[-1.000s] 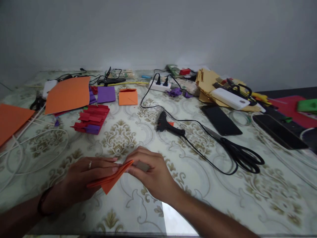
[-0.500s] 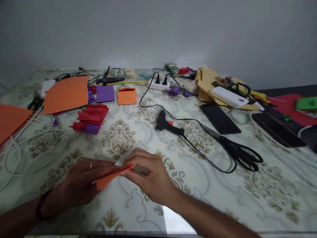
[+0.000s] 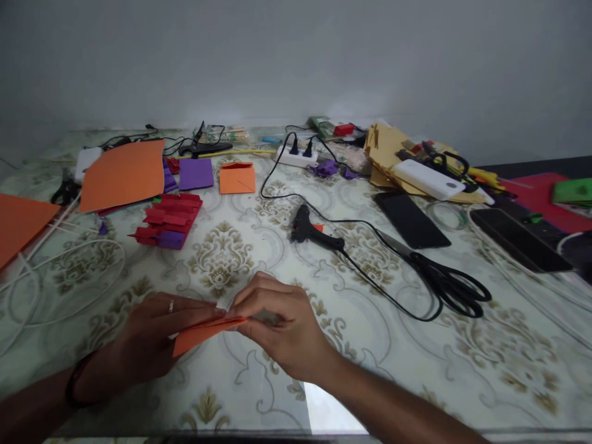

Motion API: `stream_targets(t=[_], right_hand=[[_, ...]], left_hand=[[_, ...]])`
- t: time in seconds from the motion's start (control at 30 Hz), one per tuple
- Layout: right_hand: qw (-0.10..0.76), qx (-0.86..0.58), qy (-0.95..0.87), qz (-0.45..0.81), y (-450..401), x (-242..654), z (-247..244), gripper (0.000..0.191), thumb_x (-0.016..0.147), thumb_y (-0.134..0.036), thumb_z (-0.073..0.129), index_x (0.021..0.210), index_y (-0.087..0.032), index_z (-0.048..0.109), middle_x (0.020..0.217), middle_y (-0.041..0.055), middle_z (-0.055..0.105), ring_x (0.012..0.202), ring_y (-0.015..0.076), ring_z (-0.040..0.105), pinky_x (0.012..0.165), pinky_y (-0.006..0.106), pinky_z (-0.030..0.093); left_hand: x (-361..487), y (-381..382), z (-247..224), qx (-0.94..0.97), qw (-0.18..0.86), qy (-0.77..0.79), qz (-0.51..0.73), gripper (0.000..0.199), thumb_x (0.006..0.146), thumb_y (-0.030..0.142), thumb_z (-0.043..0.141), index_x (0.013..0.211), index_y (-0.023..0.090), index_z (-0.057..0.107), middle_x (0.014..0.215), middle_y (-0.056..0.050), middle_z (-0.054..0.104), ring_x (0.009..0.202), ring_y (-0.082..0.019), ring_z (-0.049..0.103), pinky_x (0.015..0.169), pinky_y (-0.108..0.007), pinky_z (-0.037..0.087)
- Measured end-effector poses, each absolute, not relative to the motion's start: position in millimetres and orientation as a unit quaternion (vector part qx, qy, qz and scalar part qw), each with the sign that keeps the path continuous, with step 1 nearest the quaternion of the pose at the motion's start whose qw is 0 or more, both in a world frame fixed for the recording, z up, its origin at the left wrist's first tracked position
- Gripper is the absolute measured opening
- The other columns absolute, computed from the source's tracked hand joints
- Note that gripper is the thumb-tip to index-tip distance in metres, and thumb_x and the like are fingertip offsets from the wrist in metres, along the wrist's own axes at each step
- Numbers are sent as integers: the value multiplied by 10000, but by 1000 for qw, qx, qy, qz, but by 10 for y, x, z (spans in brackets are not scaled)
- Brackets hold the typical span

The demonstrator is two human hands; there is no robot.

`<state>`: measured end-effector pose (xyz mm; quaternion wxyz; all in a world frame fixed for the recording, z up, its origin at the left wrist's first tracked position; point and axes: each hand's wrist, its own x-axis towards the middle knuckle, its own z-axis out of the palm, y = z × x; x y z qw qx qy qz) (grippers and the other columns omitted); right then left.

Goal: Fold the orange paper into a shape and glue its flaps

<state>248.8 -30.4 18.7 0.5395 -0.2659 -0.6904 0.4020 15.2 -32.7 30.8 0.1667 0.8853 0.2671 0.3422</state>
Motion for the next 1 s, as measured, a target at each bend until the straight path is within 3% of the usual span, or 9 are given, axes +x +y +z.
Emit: stream_targets(t=[0.23,0.37,0.6,0.8,1.0], right_hand=[[539,-260,-703,385,-325,2524,229,73,949,-263,815,903,-208,801,799,39,770,727,162,691,685,328,559],[537,-261,-704,384,-341,2534,244,52,964,-257,798,928,-221,809,798,36,764,730,164,685,675,328,549],[524,-225,-738,361,-345,2566,227,138,1050,-269,674,1020,-225,802,810,47,738,742,174,646,693,353,526],[511,-197,-764,340,-344,2578,232,197,1075,-228,608,1148,-247,790,834,59,725,742,192,619,682,371,520],[494,-192,-776,341,-357,2594,249,228,1076,-209,598,1187,-268,788,824,53,742,740,197,662,696,377,541]], left_hand=[[196,-310,354,894,125,269,337,211,1004,121,561,1144,193,701,953,-56,865,772,-161,833,683,-218,666],[192,-314,335,892,132,263,343,252,975,98,579,1165,197,712,955,-49,863,792,-154,830,705,-215,669],[162,-312,316,895,155,248,337,441,960,72,589,1376,216,624,1145,-71,842,1027,-209,823,895,-290,694],[146,-286,309,910,140,209,329,347,1000,70,598,1339,135,629,1211,-116,820,1196,-188,768,1094,-317,610],[158,-291,333,912,145,206,322,454,962,-14,501,1361,172,610,1265,-90,807,1240,-185,748,1138,-368,593]])
